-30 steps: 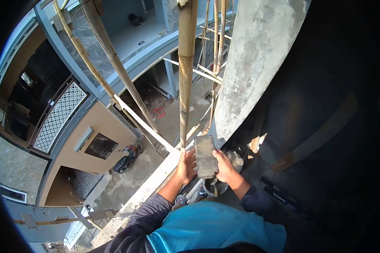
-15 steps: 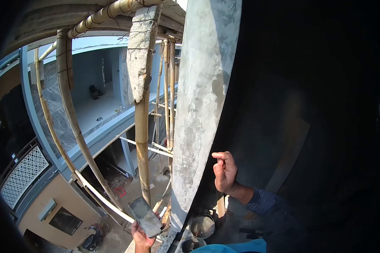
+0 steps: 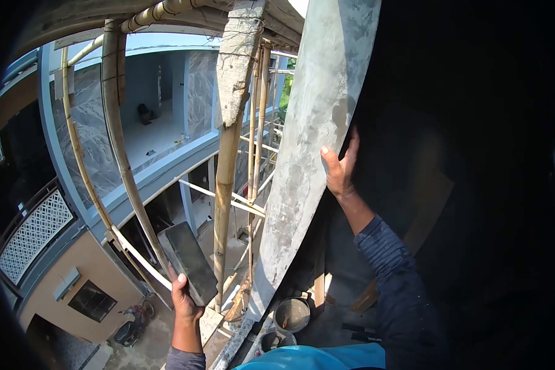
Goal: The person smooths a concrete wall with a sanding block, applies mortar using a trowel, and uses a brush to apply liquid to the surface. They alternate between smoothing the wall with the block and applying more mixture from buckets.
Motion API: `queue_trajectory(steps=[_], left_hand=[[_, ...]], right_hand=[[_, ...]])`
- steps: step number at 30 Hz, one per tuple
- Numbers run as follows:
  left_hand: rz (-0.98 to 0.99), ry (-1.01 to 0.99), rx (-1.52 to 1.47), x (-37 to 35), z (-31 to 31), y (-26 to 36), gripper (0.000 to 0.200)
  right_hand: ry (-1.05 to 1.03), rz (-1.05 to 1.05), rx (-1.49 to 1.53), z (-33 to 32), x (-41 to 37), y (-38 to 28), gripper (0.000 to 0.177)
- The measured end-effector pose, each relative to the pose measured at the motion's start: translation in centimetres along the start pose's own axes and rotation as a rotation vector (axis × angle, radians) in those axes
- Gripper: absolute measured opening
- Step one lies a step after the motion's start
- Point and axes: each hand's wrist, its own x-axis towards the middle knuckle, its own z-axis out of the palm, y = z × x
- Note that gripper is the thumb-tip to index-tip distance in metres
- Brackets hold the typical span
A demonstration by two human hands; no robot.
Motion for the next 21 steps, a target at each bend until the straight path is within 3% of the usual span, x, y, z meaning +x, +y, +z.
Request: queue_trajectory(steps=[2,4,8,11,14,16,20,21], left_hand=[[0.208,-0.071,0.161,1.0,4.8,1.6,0.072],[0.270,-0.153,0.187,2.9,8.1,2.7,0.077],[0.305,-0.326,0.063,6.8,15.8,3.0,0.075],[0.398,-0.487,0.039,10.1,22.2,3.5,0.079],[0.495,-0.693,-0.055,13.3,28.7,5.2,0.066],[0.597,-0.734,-0.034,15.6,32.5,5.8,0.063],[1.048,-0.592,0.189,20.7,38.6,5.8,0.062],[1.036,-0.559,0.224,20.7,39.6,6.3,0.061]], right_hand=[[-0.005,-0.007,-0.037,0.0,0.0,-0.3,0.089],[-0.030,-0.028,-0.052,0.1,0.2,-1.2,0.088],[-0.014,-0.039,-0.005,1.0,0.9,-3.4,0.087],[0.000,-0.047,-0.166,1.8,1.5,-3.2,0.092],[0.017,-0.097,-0.339,2.2,1.8,-3.2,0.090],[0.002,-0.109,-0.347,2.1,1.8,-2.8,0.090],[-0.007,-0.116,-0.426,1.8,1.5,-2.8,0.087],[-0.014,-0.111,-0.480,2.1,1.3,-3.1,0.076]])
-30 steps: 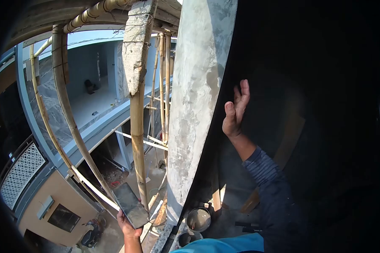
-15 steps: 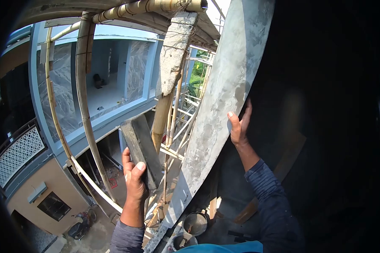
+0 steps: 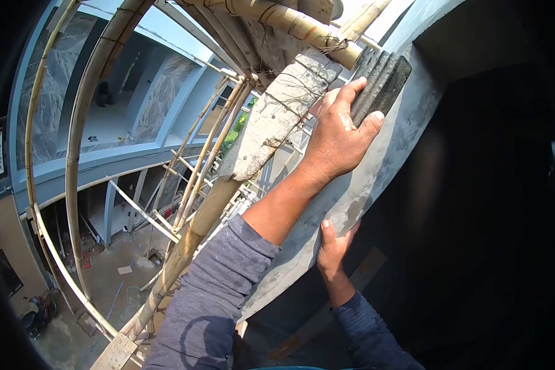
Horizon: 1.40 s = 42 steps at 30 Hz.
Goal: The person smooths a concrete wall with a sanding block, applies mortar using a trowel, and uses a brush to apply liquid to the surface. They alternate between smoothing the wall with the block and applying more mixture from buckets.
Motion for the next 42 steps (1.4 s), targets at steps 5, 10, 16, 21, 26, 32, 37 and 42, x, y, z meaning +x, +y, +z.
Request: queue_trajectory(steps=[5,10,16,21,26,32,37,42], left_hand=[[-0.105,-0.094,0.095,4.1,3.8,-0.9,0.062],[-0.316,-0.129,0.067,9.6,6.0,-2.1,0.063],[-0.364,-0.177,-0.009,14.3,7.7,-4.0,0.065],[-0.238,-0.041,-0.092,15.5,11.1,-8.2,0.059],[-0.264,0.167,-0.192,18.2,13.5,-11.3,0.057],[-0.208,0.153,-0.482,22.7,16.1,-10.9,0.053],[-0.131,0.100,-0.532,24.4,16.5,-10.0,0.052],[-0.163,-0.030,-0.503,24.4,16.5,-11.0,0.052]], right_hand=[[-0.003,-0.009,-0.062,-0.2,0.0,0.2,0.078],[-0.007,-0.015,-0.122,-0.2,0.2,-0.7,0.078],[-0.007,0.020,-0.174,-0.9,-0.5,0.2,0.082],[-0.035,0.078,-0.146,-0.9,-0.5,0.4,0.082],[0.024,0.146,-0.092,-1.6,-1.8,1.8,0.080],[0.068,0.307,0.065,-1.3,-1.4,1.0,0.076],[-0.024,0.154,-0.132,-0.7,-0.6,-0.9,0.076],[-0.032,0.163,-0.197,-0.4,-0.4,-1.4,0.077]])
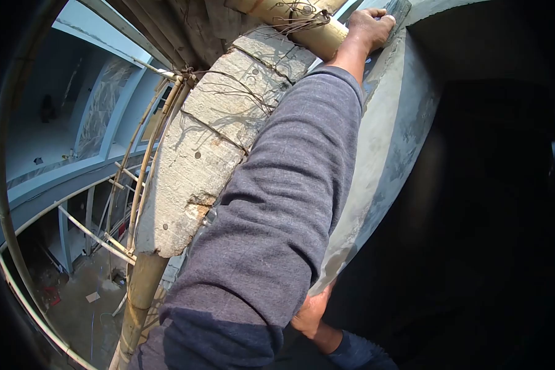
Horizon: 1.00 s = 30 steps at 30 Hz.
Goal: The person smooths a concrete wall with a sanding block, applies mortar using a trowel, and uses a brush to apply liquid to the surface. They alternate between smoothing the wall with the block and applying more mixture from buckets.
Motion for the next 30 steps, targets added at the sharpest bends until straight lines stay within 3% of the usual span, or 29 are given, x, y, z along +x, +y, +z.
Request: queue_trajectory(steps=[2,5,6,7,9,11,13,14,17,20,22,23,25,26,28,29,30], left_hand=[[-0.067,0.002,0.271,-0.8,-1.1,-0.6,0.046],[-0.163,-0.180,0.972,-0.7,-1.0,-1.6,0.046],[-0.179,-0.184,0.996,-0.9,-0.9,-1.2,0.046],[-0.204,-0.144,0.927,-1.4,-0.9,-1.0,0.046],[-0.216,0.052,0.508,-1.8,-0.9,0.7,0.045],[-0.090,0.201,0.094,-2.1,-0.6,2.6,0.045],[0.228,0.300,0.035,-1.9,0.0,3.5,0.039],[0.253,0.360,0.118,-2.7,1.1,4.0,0.041],[0.272,0.333,0.162,-3.3,0.7,4.9,0.041],[0.091,0.245,0.170,-1.5,1.6,3.0,0.040],[-0.141,0.021,0.146,1.2,-0.2,0.6,0.044],[-0.147,0.029,0.155,1.5,-0.2,-0.1,0.044],[-0.251,-0.147,0.981,1.1,-0.7,1.4,0.047],[-0.215,-0.233,1.163,1.3,-0.8,1.0,0.051],[-0.242,0.013,0.764,-0.2,-1.1,1.1,0.045],[-0.265,0.223,0.343,-0.6,-1.0,0.8,0.043],[-0.055,0.250,0.209,0.3,-0.3,-0.3,0.041]], right_hand=[[0.003,0.035,0.039,-0.1,-0.3,0.4,0.077],[0.046,0.121,0.168,-0.6,-0.9,2.5,0.077],[0.055,0.165,0.214,-0.3,-0.9,2.5,0.077],[0.065,0.209,0.260,0.0,-0.9,2.2,0.077],[0.093,0.034,0.157,0.6,-0.3,1.1,0.076],[0.071,0.009,0.089,0.4,-0.1,0.5,0.077],[0.057,-0.018,0.021,-0.1,0.1,0.2,0.077],[0.033,0.048,0.023,-0.2,0.1,0.2,0.078],[0.024,0.051,0.002,0.0,0.1,-0.3,0.080],[0.015,-0.012,-0.133,-0.4,-0.2,0.1,0.083],[0.024,-0.016,-0.169,-0.5,-0.5,0.5,0.084],[0.013,-0.010,-0.162,-0.4,-0.6,0.4,0.084],[-0.005,0.029,-0.156,-0.6,-0.5,-0.3,0.085],[-0.012,0.045,-0.153,-0.6,-0.3,-0.7,0.085],[-0.038,0.019,-0.186,-0.5,0.1,-1.4,0.087],[-0.039,-0.009,-0.202,-0.5,0.1,-1.2,0.087],[-0.040,-0.037,-0.217,-0.4,0.0,-1.0,0.087]])
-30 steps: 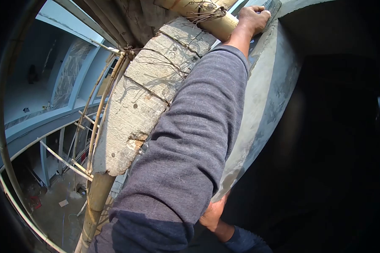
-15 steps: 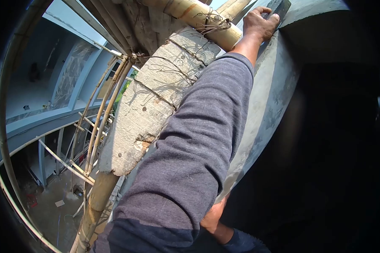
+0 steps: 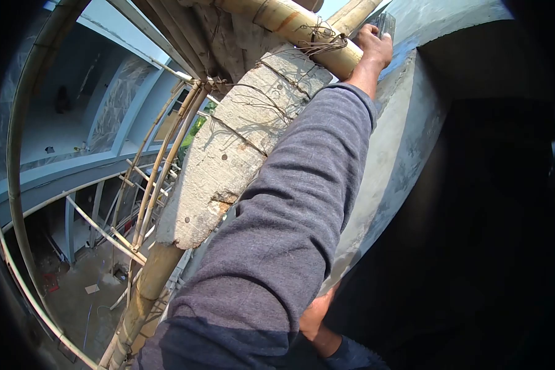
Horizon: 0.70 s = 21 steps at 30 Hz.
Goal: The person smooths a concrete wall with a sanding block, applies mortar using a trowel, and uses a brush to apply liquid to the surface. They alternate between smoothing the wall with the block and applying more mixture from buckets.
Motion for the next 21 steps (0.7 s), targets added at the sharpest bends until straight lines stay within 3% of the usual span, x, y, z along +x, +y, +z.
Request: queue_trajectory(steps=[4,7,9,12,15,16,18,20,21], left_hand=[[0.331,0.152,-0.153,-4.4,-0.3,5.6,0.040],[0.099,-0.166,-0.160,0.6,1.2,1.3,0.043],[-0.065,-0.292,0.200,-0.2,-1.1,1.0,0.047],[0.045,-0.426,1.046,2.2,1.8,-3.4,0.046],[0.046,-0.249,1.299,5.3,6.1,-7.9,0.045],[-0.008,-0.044,0.578,2.4,3.4,-4.1,0.044],[0.052,0.107,-0.211,-0.1,0.8,-0.1,0.045],[0.186,0.034,-0.252,-0.9,0.2,1.6,0.044],[0.210,0.001,-0.228,-1.3,0.0,2.3,0.041]], right_hand=[[0.024,0.034,0.100,0.6,0.0,0.4,0.087],[0.050,-0.029,0.254,0.8,0.2,1.5,0.086],[0.022,-0.051,0.064,0.2,0.1,1.2,0.085],[-0.012,-0.083,-0.010,-0.1,0.1,1.3,0.084],[0.005,-0.074,-0.024,0.1,-0.1,1.5,0.083],[0.018,-0.070,-0.025,0.2,-0.2,1.7,0.083],[0.043,-0.067,0.006,0.5,-0.2,1.7,0.083],[0.062,-0.070,0.037,0.1,-0.2,1.4,0.084],[0.007,0.031,0.009,-0.4,-0.5,1.3,0.085]])
